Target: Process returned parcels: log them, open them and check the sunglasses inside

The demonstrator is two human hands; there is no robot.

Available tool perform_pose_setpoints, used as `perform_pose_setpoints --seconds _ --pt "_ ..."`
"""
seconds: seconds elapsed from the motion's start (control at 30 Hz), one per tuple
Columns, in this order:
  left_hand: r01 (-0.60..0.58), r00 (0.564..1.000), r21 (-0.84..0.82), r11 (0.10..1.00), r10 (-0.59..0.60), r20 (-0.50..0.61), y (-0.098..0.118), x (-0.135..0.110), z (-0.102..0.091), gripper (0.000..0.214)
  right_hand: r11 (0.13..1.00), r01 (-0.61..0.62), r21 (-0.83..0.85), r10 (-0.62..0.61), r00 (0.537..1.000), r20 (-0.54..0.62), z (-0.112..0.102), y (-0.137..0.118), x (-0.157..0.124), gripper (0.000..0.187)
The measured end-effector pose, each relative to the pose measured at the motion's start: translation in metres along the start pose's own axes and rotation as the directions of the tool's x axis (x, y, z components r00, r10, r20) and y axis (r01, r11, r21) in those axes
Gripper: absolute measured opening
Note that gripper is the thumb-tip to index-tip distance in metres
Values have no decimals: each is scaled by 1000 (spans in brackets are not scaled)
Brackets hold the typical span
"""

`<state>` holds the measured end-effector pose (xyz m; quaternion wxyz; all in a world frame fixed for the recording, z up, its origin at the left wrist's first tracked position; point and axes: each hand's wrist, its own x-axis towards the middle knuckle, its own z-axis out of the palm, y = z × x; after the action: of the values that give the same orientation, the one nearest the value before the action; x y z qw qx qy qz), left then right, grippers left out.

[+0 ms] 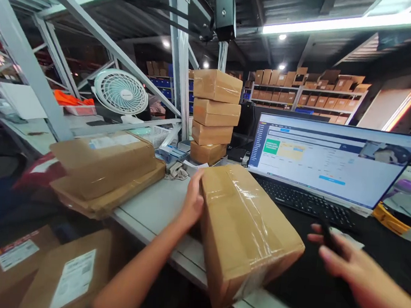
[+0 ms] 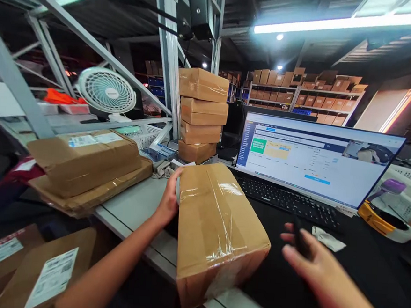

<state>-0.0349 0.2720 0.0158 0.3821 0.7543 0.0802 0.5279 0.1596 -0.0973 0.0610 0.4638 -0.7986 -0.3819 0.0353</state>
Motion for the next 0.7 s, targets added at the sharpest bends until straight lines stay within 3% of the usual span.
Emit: perform_pose_setpoints --seconds 0.07,0.17,0.3,0.37,0.47,0.57,0.63,0.7 --pt "257 960 -164 952 -271 -67 -12 19 8 81 965 -41 258 25 997 66 44 -10 -7 70" --pt "373 899 -234 898 -412 -149 -7 29 16 55 909 -98 405 73 994 76 70 -13 2 81" --pt "377 802 -102 920 -380 -460 26 11 22 40 909 -187 373 144 979 141 48 -13 56 68" --pt "401 788 16 916 -336 -516 40 -6 23 45 897 -226 380 151 964 217 33 -9 85 66" --pt "404 851 148 903 -312 -422 53 -31 19 51 899 -270 344 143 925 352 16 3 117 61" --pt "304 931 300 904 -215 -296 64 -47 8 52 965 -165 206 74 919 388 -1 7 146 60" --pt "177 971 449 876 -80 -227 74 -49 3 50 997 -59 50 39 943 331 -12 -6 168 64" --pt "33 988 581 813 60 -139 82 -46 4 39 994 25 -109 11 948 317 -14 -38 188 61"
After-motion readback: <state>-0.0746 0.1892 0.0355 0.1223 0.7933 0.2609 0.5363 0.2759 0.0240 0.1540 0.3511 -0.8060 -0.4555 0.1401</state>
